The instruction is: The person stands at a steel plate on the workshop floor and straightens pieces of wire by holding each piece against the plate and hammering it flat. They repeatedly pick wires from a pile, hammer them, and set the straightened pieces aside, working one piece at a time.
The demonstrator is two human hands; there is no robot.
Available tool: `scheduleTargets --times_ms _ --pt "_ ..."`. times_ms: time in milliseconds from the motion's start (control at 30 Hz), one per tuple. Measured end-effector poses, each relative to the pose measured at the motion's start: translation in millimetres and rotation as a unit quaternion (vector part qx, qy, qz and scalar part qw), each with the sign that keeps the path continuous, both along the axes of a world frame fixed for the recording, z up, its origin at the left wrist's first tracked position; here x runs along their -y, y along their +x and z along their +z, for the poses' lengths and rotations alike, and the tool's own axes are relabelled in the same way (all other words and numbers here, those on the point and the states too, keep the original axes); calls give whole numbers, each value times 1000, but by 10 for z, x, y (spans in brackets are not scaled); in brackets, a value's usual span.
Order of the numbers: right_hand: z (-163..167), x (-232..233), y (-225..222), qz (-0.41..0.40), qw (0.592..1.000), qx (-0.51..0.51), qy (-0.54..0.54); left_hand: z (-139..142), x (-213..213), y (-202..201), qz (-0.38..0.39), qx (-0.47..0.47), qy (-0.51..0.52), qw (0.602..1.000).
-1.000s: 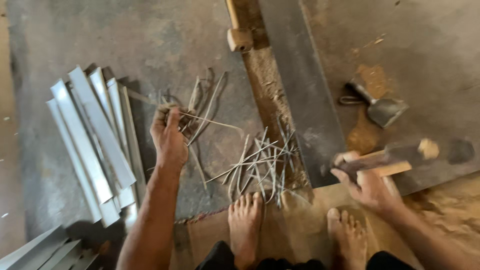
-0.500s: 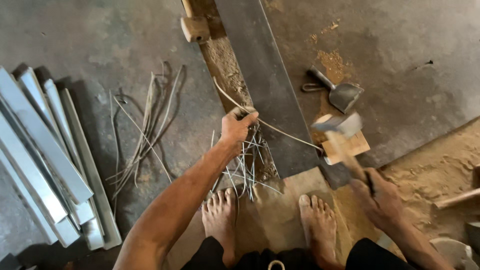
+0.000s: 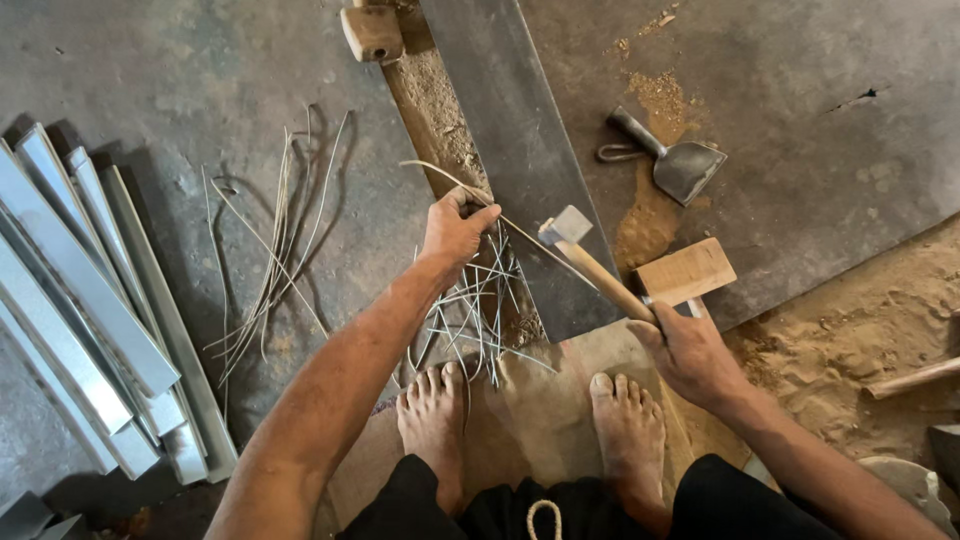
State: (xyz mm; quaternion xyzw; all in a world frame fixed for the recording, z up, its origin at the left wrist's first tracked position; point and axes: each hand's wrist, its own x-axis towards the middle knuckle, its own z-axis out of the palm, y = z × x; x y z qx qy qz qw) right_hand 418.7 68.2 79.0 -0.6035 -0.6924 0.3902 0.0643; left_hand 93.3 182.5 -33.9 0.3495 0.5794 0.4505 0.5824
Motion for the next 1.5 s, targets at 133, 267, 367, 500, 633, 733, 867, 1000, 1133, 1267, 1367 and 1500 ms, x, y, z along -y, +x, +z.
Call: scheduleTargets --times_ms 133,267,367,500,633,733,867,1000,1133,1267,1367,1500 --pt "-100 132 -78 -20 999 -32 15 -74 37 2 10 19 5 1000" --pt "-168 241 -209 -49 997 -49 31 -132 77 0 30 84 23 996" --pt "-93 225 -302 -55 998 -22 7 -162 106 -7 26 98 17 995" --pt "148 196 -200 -87 992 32 84 -203 118 -11 36 127 -11 991" --pt "121 217 -35 -93 882 -313 341 -203 97 2 44 135 -18 990" --pt "-168 248 -82 -16 964 -146 222 -139 100 7 36 95 -13 995" --pt "-379 478 -33 -46 997 57 -19 -35 141 -3 11 -18 -43 999" --pt "-353 883 207 -32 999 20 -14 -54 144 -33 26 108 -3 994" --pt "-440 960 330 -67 996 0 65 -164 41 -71 -4 88 -16 996" --pt "-455 682 95 -62 978 -92 179 -202 -3 -83 -8 96 -34 995" --pt "-251 386 -215 -43 987 -105 113 -163 13 -68 -5 108 -17 994" --pt "175 153 -414 -93 995 4 -21 -110 47 -57 -5 53 -25 998"
